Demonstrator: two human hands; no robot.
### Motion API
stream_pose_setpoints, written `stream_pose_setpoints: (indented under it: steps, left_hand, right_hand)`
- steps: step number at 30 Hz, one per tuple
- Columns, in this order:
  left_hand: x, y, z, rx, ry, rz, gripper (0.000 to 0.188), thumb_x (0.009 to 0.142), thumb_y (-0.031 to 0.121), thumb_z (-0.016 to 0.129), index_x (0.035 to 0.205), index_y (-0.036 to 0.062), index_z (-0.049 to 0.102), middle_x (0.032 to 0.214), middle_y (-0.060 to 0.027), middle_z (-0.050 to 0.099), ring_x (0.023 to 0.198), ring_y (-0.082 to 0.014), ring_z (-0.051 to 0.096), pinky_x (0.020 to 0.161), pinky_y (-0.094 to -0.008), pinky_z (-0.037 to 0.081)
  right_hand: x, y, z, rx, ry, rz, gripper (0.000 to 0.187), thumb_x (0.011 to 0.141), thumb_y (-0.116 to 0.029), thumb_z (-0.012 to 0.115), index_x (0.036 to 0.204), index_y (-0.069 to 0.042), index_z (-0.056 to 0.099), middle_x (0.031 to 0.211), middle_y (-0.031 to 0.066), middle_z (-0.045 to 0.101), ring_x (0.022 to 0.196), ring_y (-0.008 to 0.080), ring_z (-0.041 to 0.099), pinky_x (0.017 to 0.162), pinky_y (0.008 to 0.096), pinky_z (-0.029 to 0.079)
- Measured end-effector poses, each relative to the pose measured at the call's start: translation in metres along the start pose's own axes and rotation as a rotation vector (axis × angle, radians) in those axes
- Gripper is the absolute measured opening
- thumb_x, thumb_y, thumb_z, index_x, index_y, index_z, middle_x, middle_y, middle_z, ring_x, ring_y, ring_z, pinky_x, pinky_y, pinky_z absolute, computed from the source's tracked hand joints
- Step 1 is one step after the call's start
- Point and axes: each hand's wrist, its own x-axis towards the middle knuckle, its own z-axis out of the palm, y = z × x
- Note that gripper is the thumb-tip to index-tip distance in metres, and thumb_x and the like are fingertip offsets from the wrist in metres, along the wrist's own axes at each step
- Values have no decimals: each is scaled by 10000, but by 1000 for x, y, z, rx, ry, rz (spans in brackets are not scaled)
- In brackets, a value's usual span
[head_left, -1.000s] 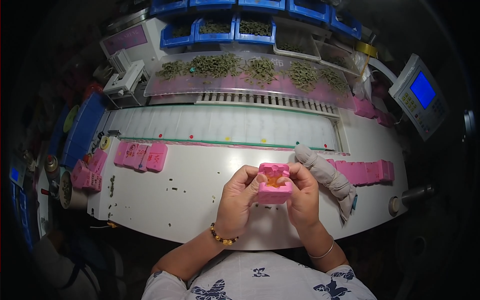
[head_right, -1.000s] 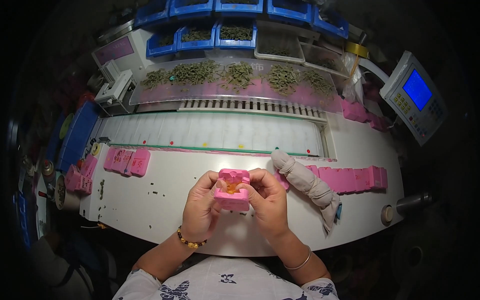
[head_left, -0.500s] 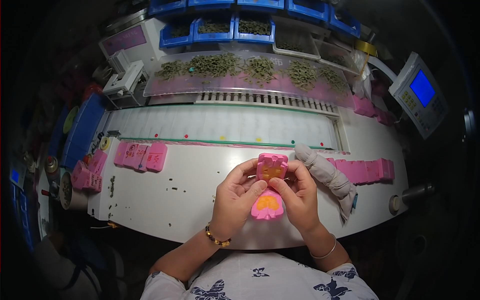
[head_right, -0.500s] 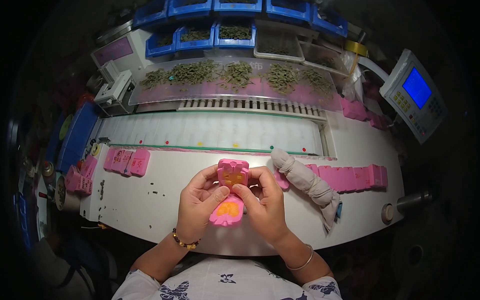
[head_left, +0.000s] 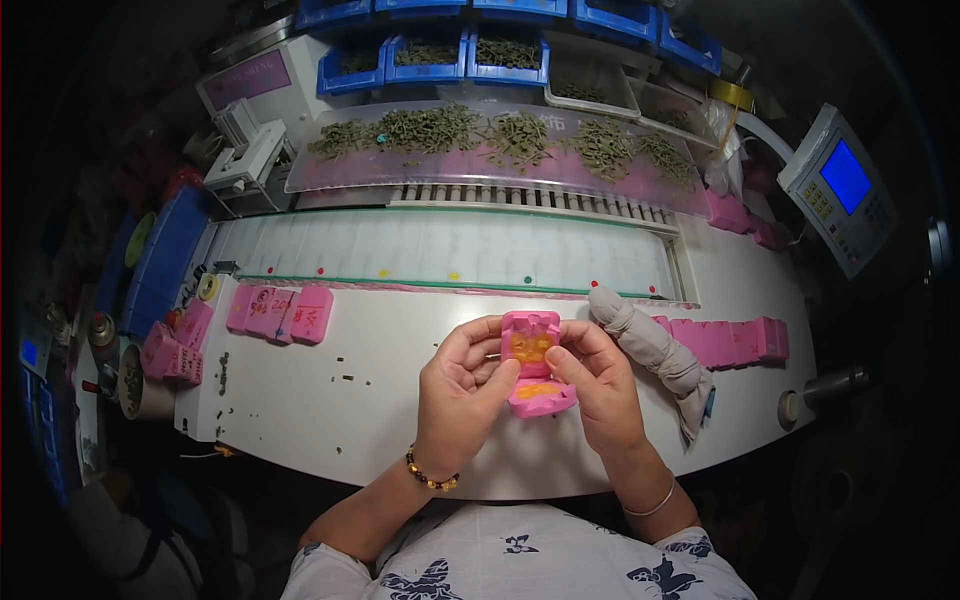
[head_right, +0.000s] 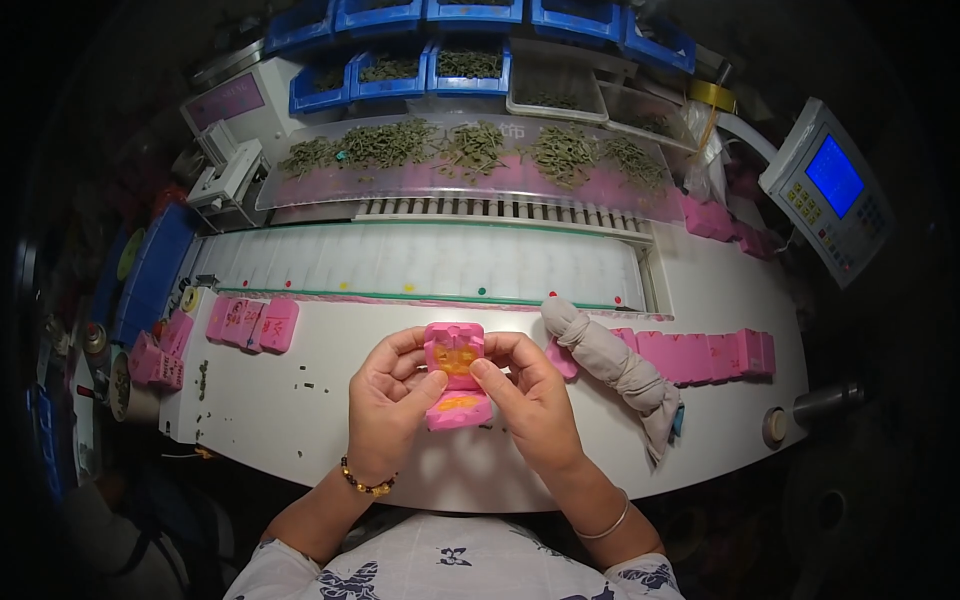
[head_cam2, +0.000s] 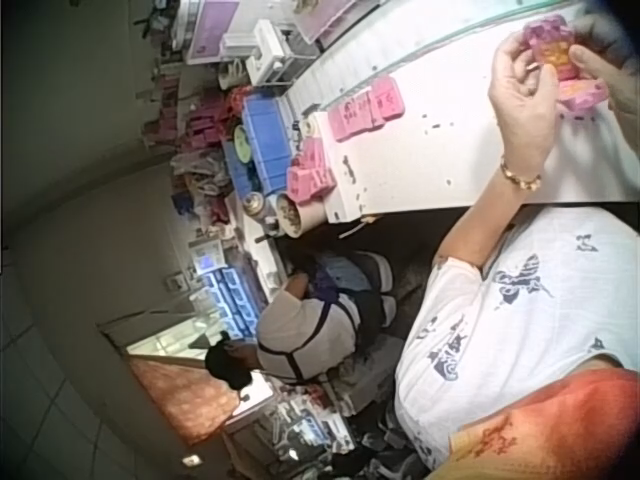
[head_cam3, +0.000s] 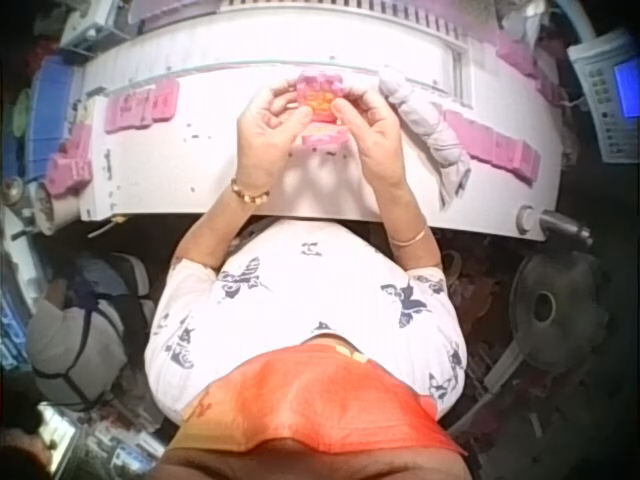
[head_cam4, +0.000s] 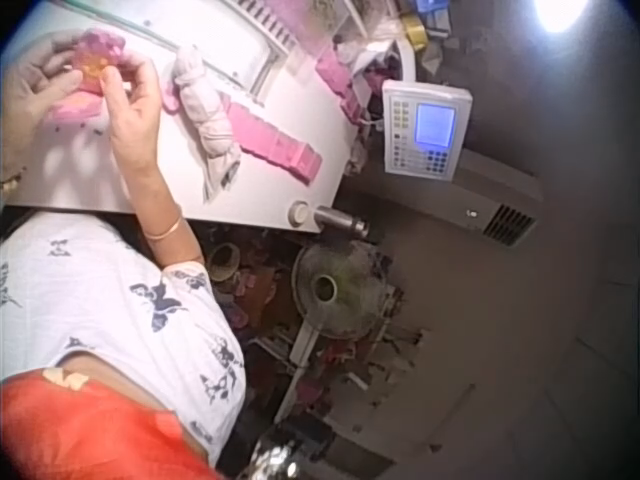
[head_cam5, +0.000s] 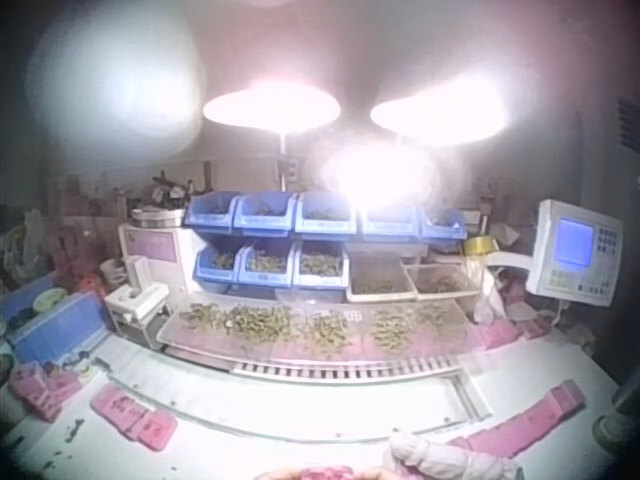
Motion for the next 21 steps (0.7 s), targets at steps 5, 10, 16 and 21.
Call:
stream_pose_setpoints:
  steps: [5, 10, 16, 21]
  left_hand:
    - [0, 0, 1, 113, -47, 30, 404, 851, -56, 590, 1234, -67, 460, 1132, -128, 585, 1031, -151, 601, 877, -264, 542]
    - [6, 3, -6, 152, -124, -41, 395, 829, -53, 613, 1199, -52, 476, 1125, -111, 574, 1018, -138, 589, 832, -259, 568]
    - [4, 0, -3, 155, -30, -39, 374, 811, -67, 590, 1168, -50, 479, 1093, -113, 571, 1009, -116, 577, 773, -230, 578]
    - [6, 1, -4, 153, -10, -31, 383, 804, -73, 573, 1174, -38, 482, 1084, -106, 572, 1000, -115, 579, 750, -216, 575]
  right_hand:
    - [-2, 3, -1, 49, 12, 6, 144, 945, -55, 538, 1077, 3, 534, 1010, 37, 582, 871, 60, 571, 780, 217, 487]
    - [-7, 10, -1, 61, 27, 26, 133, 944, -59, 534, 1065, -6, 519, 990, 26, 572, 857, 59, 560, 780, 218, 485]
    - [-7, 11, 4, 49, -8, 1, 169, 939, -53, 540, 1100, -9, 506, 990, 24, 563, 884, 68, 549, 813, 226, 478]
    - [-3, 5, 5, -11, -45, 3, 203, 936, -48, 541, 1131, -1, 508, 1007, 34, 571, 893, 77, 554, 836, 236, 477]
